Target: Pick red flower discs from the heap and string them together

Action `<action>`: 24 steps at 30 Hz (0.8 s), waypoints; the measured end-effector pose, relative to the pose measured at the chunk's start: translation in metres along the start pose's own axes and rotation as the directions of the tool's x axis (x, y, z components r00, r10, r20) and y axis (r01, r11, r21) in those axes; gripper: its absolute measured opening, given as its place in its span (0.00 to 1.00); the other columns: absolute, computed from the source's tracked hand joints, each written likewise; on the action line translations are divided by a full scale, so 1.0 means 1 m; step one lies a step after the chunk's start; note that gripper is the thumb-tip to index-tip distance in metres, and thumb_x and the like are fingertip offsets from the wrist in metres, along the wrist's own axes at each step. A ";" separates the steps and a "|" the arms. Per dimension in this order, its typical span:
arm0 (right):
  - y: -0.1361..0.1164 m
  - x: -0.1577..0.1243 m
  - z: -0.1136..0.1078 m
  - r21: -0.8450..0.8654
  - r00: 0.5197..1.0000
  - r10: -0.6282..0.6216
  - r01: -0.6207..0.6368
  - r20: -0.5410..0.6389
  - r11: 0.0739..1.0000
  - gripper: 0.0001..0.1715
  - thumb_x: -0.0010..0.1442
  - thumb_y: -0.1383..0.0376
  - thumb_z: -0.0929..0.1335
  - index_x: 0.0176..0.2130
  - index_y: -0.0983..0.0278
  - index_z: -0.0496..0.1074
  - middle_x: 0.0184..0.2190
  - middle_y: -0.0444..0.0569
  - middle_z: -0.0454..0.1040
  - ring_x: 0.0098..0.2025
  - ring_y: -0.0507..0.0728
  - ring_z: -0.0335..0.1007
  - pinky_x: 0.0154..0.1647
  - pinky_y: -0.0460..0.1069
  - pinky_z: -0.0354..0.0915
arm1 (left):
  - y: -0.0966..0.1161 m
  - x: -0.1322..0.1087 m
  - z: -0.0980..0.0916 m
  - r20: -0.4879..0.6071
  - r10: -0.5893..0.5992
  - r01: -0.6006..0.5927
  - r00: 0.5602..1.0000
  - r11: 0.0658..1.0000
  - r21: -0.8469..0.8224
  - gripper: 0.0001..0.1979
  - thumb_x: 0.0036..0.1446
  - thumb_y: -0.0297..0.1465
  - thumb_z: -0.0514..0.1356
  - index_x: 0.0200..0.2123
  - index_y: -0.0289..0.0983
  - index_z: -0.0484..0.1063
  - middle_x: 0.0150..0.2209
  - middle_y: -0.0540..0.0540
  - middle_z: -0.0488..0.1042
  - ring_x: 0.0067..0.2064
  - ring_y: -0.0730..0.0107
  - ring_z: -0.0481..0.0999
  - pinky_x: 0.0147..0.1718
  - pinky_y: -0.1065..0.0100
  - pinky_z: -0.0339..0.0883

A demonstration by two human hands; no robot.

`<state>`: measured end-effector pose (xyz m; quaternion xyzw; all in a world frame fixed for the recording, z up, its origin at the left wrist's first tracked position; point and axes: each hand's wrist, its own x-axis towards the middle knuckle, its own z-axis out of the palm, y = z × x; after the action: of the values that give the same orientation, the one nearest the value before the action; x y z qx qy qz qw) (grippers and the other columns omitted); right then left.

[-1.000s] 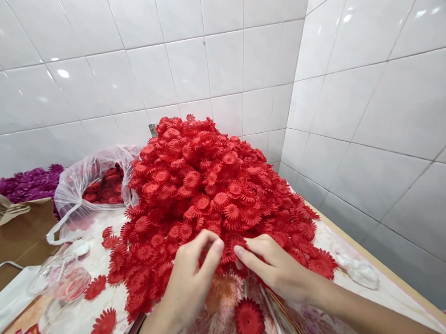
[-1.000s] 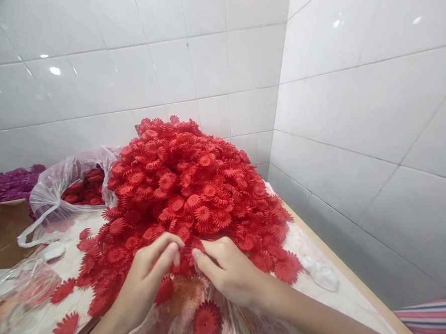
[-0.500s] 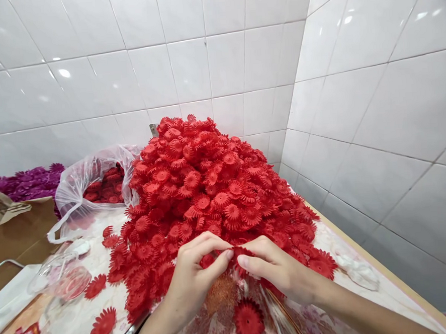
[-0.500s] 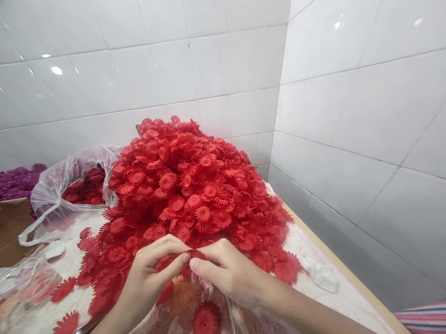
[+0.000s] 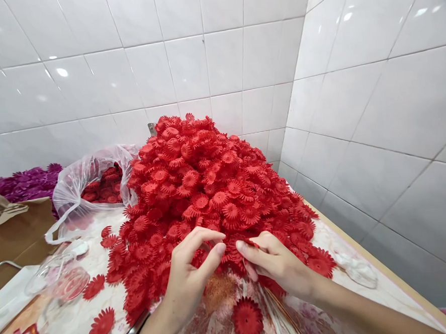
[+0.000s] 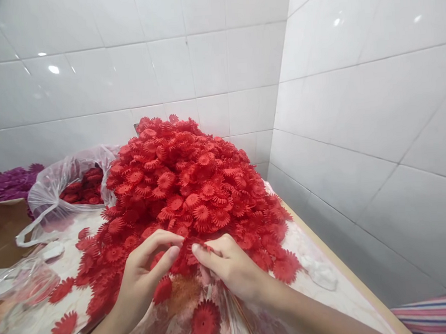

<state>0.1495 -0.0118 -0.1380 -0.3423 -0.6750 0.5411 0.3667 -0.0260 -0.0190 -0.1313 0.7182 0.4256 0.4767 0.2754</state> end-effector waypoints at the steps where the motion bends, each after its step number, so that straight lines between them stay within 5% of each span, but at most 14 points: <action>1: 0.000 0.001 0.000 0.055 1.000 0.030 -0.030 0.001 0.998 0.35 0.61 0.46 0.59 0.13 0.64 0.60 0.11 0.40 0.54 0.15 0.47 0.46 0.20 0.46 0.47 | 0.000 -0.001 0.000 0.008 -0.002 0.003 1.000 1.000 -0.017 0.06 0.56 0.34 0.59 0.34 0.40 0.75 0.33 0.49 0.75 0.35 0.70 0.72 0.35 0.71 0.65; 4: -0.002 0.004 -0.002 0.146 0.997 0.070 -0.076 0.045 0.986 0.36 0.62 0.47 0.57 0.14 0.66 0.64 0.11 0.41 0.56 0.15 0.47 0.48 0.20 0.47 0.47 | 0.000 -0.001 0.002 0.028 -0.064 0.066 0.998 0.996 -0.054 0.06 0.55 0.35 0.60 0.35 0.40 0.75 0.32 0.50 0.75 0.35 0.70 0.73 0.35 0.71 0.65; 8: -0.006 0.006 -0.003 0.208 0.998 0.040 -0.048 0.044 0.977 0.23 0.61 0.54 0.61 0.31 0.69 0.73 0.21 0.44 0.65 0.22 0.48 0.53 0.24 0.46 0.51 | -0.001 0.000 0.003 -0.009 -0.160 0.159 0.987 0.984 -0.083 0.09 0.58 0.36 0.57 0.35 0.39 0.74 0.33 0.49 0.75 0.37 0.68 0.74 0.38 0.70 0.65; 13: -0.002 0.006 0.001 0.226 0.999 0.013 -0.021 0.038 0.974 0.24 0.60 0.52 0.63 0.47 0.67 0.67 0.30 0.49 0.73 0.25 0.50 0.64 0.27 0.47 0.61 | -0.001 0.003 0.003 -0.049 -0.167 0.160 0.985 0.980 -0.119 0.11 0.58 0.37 0.56 0.37 0.38 0.74 0.35 0.48 0.75 0.39 0.67 0.73 0.39 0.70 0.65; 19: -0.005 0.005 0.001 0.199 1.000 0.007 -0.002 -0.022 0.980 0.22 0.56 0.49 0.67 0.34 0.67 0.73 0.34 0.52 0.76 0.34 0.55 0.72 0.39 0.51 0.69 | 0.000 0.003 0.002 -0.094 -0.183 0.173 0.979 0.979 -0.112 0.11 0.58 0.38 0.55 0.34 0.38 0.74 0.32 0.48 0.75 0.36 0.68 0.72 0.37 0.70 0.65; 24: -0.005 0.006 -0.002 0.388 0.999 0.024 -0.012 -0.026 0.922 0.27 0.55 0.49 0.68 0.45 0.67 0.72 0.41 0.55 0.75 0.41 0.58 0.75 0.45 0.55 0.71 | 0.000 0.004 0.002 -0.114 -0.186 0.173 0.976 0.978 -0.118 0.10 0.58 0.37 0.55 0.33 0.38 0.74 0.31 0.49 0.75 0.35 0.68 0.72 0.37 0.70 0.65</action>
<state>0.1480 -0.0060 -0.1321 -0.2773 -0.5458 0.6619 0.4325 -0.0239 -0.0157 -0.1305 0.6299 0.4789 0.5159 0.3283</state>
